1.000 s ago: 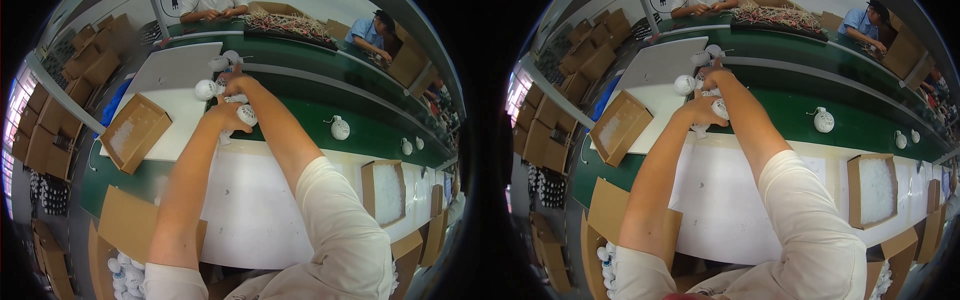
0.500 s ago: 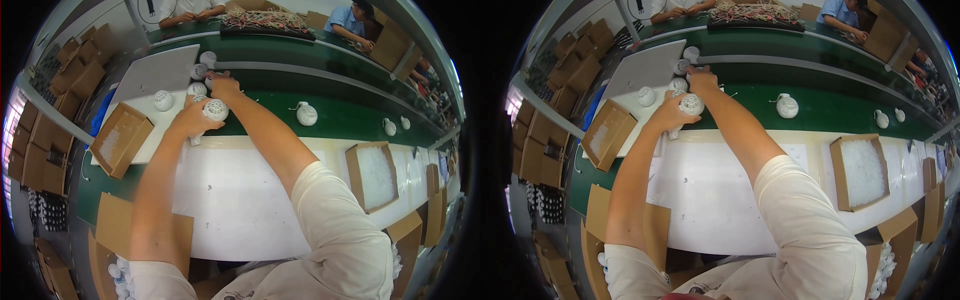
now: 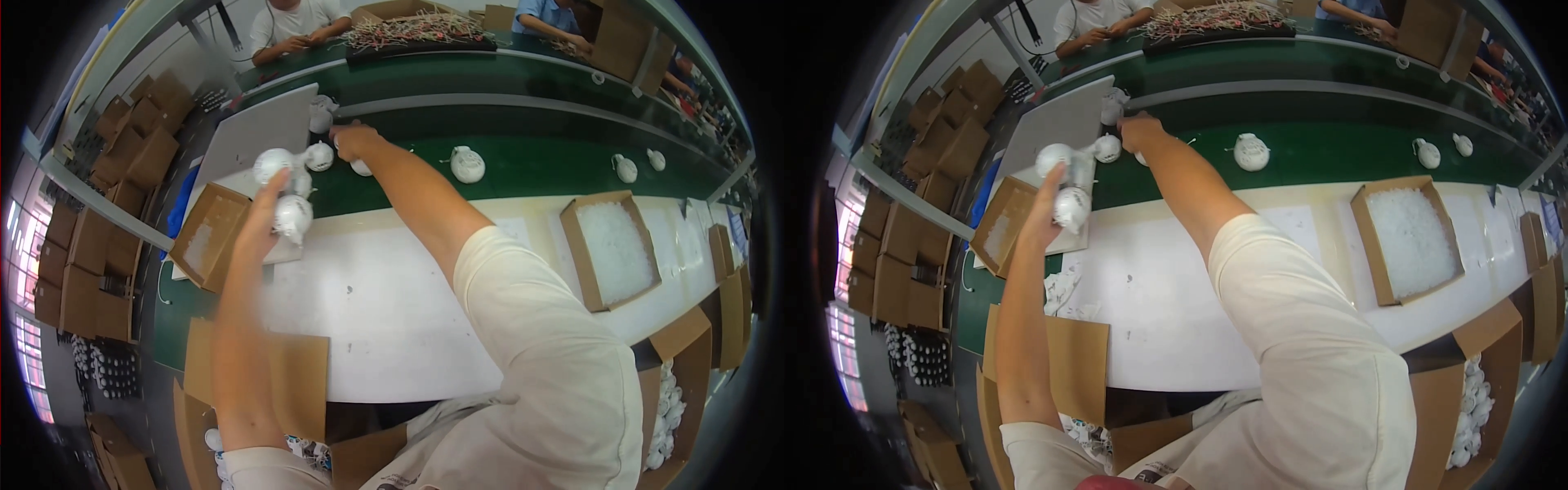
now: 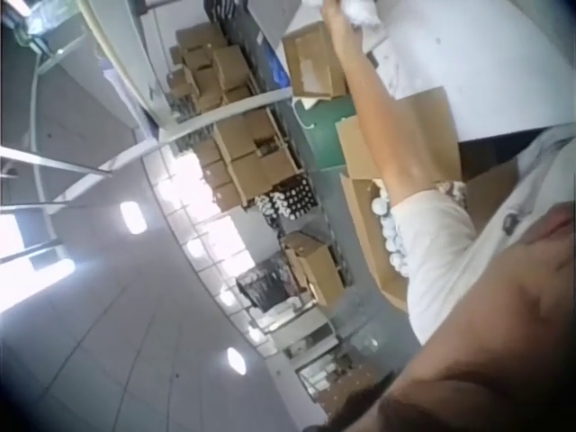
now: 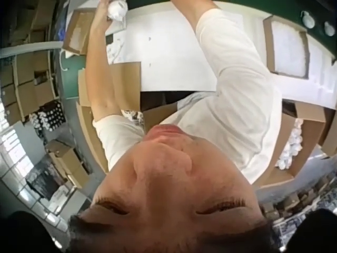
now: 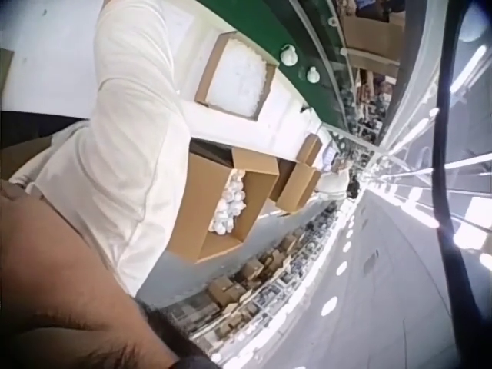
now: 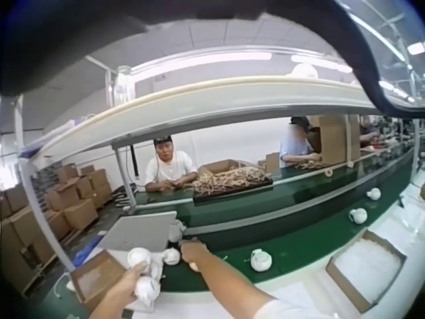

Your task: Assembling small white electronic components on a factory assembly line.

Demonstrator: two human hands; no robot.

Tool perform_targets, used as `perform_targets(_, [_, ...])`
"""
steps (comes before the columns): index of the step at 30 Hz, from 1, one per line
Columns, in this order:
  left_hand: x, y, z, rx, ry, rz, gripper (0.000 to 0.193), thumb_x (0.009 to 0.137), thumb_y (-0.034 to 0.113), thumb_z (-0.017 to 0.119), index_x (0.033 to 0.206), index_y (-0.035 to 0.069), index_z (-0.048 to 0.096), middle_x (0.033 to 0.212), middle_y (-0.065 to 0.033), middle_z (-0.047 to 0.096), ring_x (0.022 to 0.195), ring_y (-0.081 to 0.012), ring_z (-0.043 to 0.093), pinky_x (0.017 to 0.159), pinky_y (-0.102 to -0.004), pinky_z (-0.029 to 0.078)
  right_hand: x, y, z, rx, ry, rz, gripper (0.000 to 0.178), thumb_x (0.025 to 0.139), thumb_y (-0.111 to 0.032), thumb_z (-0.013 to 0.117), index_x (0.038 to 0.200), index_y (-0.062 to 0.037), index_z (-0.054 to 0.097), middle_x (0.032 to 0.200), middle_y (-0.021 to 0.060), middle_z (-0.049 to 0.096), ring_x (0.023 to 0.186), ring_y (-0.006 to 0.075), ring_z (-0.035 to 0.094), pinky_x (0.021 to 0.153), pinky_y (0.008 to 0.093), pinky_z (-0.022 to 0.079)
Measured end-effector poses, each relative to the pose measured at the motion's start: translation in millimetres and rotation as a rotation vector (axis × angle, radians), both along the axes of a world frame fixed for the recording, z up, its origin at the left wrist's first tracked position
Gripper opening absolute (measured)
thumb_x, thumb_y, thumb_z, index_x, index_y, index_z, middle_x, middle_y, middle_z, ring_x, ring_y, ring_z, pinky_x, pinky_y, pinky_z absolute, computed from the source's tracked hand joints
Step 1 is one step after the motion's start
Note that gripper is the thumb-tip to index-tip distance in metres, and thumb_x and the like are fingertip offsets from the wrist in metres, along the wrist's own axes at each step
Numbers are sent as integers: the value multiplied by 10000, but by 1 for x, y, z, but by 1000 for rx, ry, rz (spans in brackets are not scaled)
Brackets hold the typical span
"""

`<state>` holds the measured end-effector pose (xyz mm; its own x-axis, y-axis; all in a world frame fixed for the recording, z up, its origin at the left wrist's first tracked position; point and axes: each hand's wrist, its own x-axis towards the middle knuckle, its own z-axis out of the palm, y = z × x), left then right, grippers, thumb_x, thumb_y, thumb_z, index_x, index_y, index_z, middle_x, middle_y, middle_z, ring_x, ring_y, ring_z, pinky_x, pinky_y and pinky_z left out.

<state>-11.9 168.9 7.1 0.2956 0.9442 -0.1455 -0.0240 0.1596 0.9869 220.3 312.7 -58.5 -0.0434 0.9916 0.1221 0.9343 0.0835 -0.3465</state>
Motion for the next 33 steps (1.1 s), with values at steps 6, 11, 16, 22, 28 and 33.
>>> perform_targets(6, [-11, -27, 20, -127, -338, 12, 665, 855, 644, 624, 1214, 91, 541, 970, -97, 648, 790, -230, 662, 582, -416, 543, 82, -76, 93, -194, 339, 324, 643, 738, -185, 824, 1330, -206, 574, 1221, 130, 628, 1115, 273, 595, 921, 404, 505])
perform_targets(11, [42, -64, 35, -186, -453, -71, 653, 869, 646, 603, 1175, 72, 559, 886, -111, 654, 747, -236, 686, 598, -445, 588, 203, -327, 183, 51, 177, 103, 604, 773, -49, 731, 1336, -166, 544, 1297, 105, 569, 1143, 236, 587, 941, 374, 501])
perform_targets(16, [191, -114, 47, -279, -431, -530, 681, 859, 661, 609, 1180, 63, 557, 915, -101, 657, 776, -229, 687, 628, -435, 590, 346, -604, 176, 276, 425, -593, 578, 839, -60, 667, 1391, -149, 521, 1220, 87, 574, 908, 147, 602, 744, 265, 508])
perform_targets(22, [385, -295, 77, -381, -496, -998, 558, 875, 565, 684, 1177, 110, 567, 915, -36, 629, 768, -145, 654, 691, -343, 568, 388, -932, 60, 443, -351, -1604, 551, 907, -242, 654, 1418, -105, 499, 1453, 267, 427, 1336, 411, 450, 1101, 454, 368])
perform_targets(28, [551, -542, 57, -222, -170, -1112, 811, 697, 413, 846, 1354, 93, 496, 1268, -192, 520, 1005, -322, 623, 900, -421, 516, 287, -1002, -22, 927, 250, -1688, 368, 966, -130, 600, 1318, -23, 584, 1313, 174, 592, 1219, 287, 560, 1025, 404, 448])
perform_targets(33, [569, -652, -16, -66, 161, -1443, 960, 711, 368, 821, 1491, 70, 347, 1412, -307, 310, 1311, -454, 417, 1098, -450, 378, 272, -993, -41, 1252, -136, -1838, 368, 952, -78, 593, 1320, -58, 581, 1196, 166, 651, 1054, 255, 645, 902, 361, 526])
